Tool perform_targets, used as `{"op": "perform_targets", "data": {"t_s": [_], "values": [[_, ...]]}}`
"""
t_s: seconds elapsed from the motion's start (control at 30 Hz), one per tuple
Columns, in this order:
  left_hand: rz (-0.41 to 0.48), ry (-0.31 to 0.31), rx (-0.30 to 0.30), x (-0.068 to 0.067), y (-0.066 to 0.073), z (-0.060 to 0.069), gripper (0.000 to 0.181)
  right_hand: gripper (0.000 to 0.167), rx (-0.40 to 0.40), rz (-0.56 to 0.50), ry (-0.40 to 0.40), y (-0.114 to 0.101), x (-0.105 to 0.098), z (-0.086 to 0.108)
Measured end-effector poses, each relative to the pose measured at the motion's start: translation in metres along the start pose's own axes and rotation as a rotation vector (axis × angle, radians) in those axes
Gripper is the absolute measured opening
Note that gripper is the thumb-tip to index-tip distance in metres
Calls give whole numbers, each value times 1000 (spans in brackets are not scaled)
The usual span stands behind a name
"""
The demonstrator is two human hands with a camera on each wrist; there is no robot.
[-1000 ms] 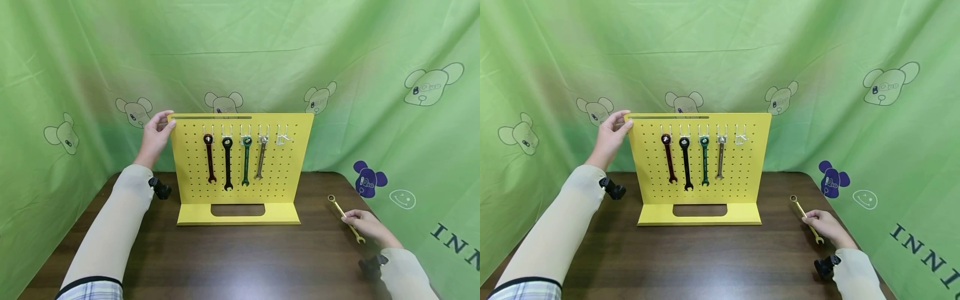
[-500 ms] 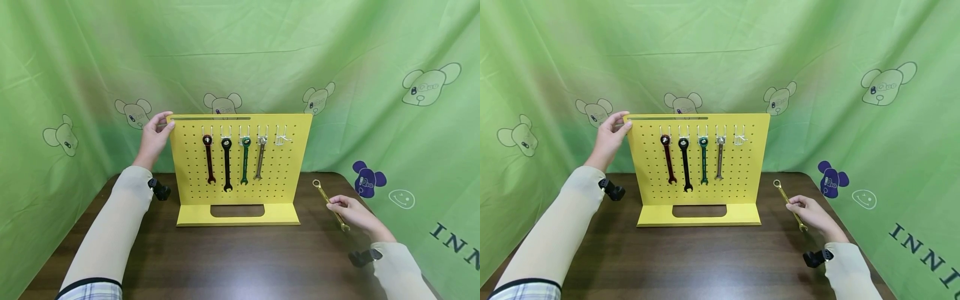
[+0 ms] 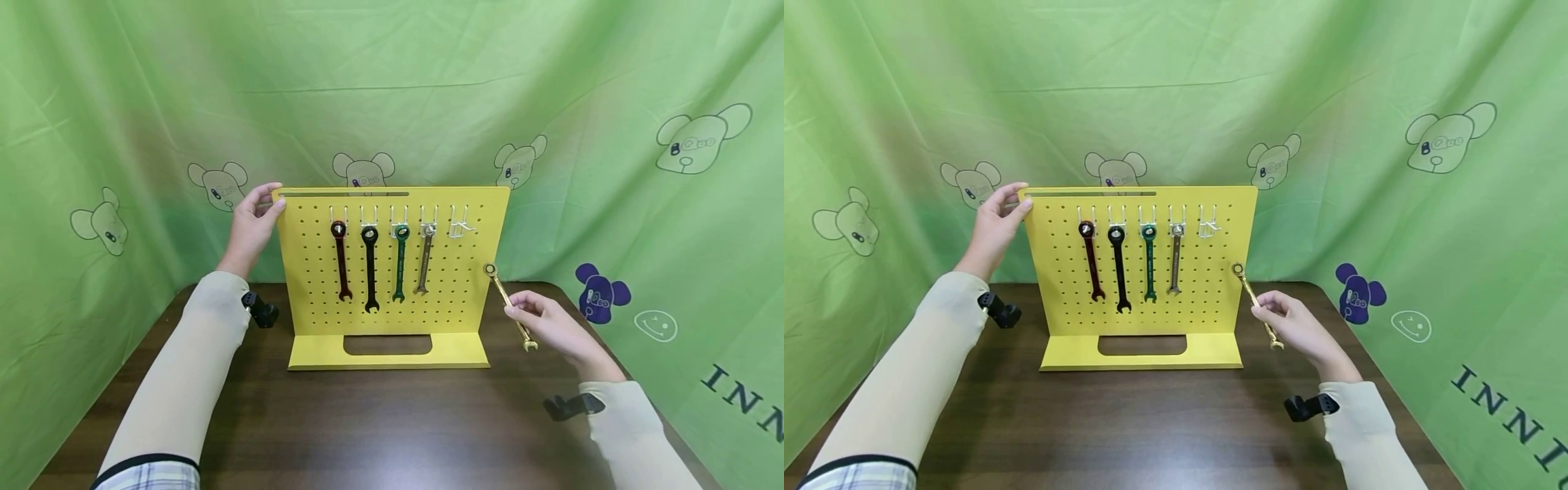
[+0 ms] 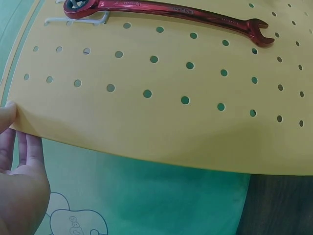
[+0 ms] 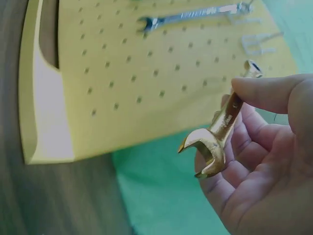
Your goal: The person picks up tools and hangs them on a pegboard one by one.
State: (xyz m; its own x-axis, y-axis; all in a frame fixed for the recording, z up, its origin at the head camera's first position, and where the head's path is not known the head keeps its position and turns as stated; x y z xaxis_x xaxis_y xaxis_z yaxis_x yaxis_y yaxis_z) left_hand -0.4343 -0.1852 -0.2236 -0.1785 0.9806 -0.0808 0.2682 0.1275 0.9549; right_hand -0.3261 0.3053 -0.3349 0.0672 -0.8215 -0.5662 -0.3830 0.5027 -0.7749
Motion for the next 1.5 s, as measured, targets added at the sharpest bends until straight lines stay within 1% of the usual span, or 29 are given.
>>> {"op": "perform_targets", "data": {"t_s": [0.17, 0.27, 0.47, 0.63, 0.83, 0.97, 1.1, 1.27, 1.5], "values": [[-2, -1, 8, 0, 0, 0, 37, 28, -59, 6, 53, -25, 1, -10], [-1, 2, 9, -1, -1, -1, 36, 30, -75, 3, 80, -35, 0, -15], [-10, 5, 5, -1, -1, -1, 34, 34, -76, -11, 88, -47, 0, -25], [-16, 3, 1, -1, -1, -1, 37, 36, -93, -41, 90, -54, 1, -34], [-19, -1, -5, 0, -1, -1, 38, 38, -81, -134, 101, -52, 3, -42], [-22, -2, -21, 0, -3, -1, 37, 35, -81, -193, 109, -49, 5, -44], [-20, 5, -20, -1, -3, -1, 37, 32, -78, -229, 107, -45, 8, -46], [-15, 3, -21, 0, -2, -1, 38, 25, -75, -281, 105, -38, 13, -51], [-11, 3, -28, 0, -2, -1, 37, 9, -42, -462, 105, -29, 22, -57]]}}
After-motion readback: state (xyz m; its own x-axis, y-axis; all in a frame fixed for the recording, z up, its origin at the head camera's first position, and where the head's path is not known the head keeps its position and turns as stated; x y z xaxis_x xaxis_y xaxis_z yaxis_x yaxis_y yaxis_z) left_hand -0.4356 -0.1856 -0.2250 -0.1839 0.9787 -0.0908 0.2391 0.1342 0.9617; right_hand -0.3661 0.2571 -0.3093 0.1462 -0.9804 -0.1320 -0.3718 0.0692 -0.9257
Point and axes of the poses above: each hand's wrist, its own z-axis away from the middle knuckle, its own x-axis out of the palm, y = z × x, the point moved 10 cm from there along -z, towards the middle knuckle, and after that the axes turned 10 degrees about -x, right-handed, at the moved point
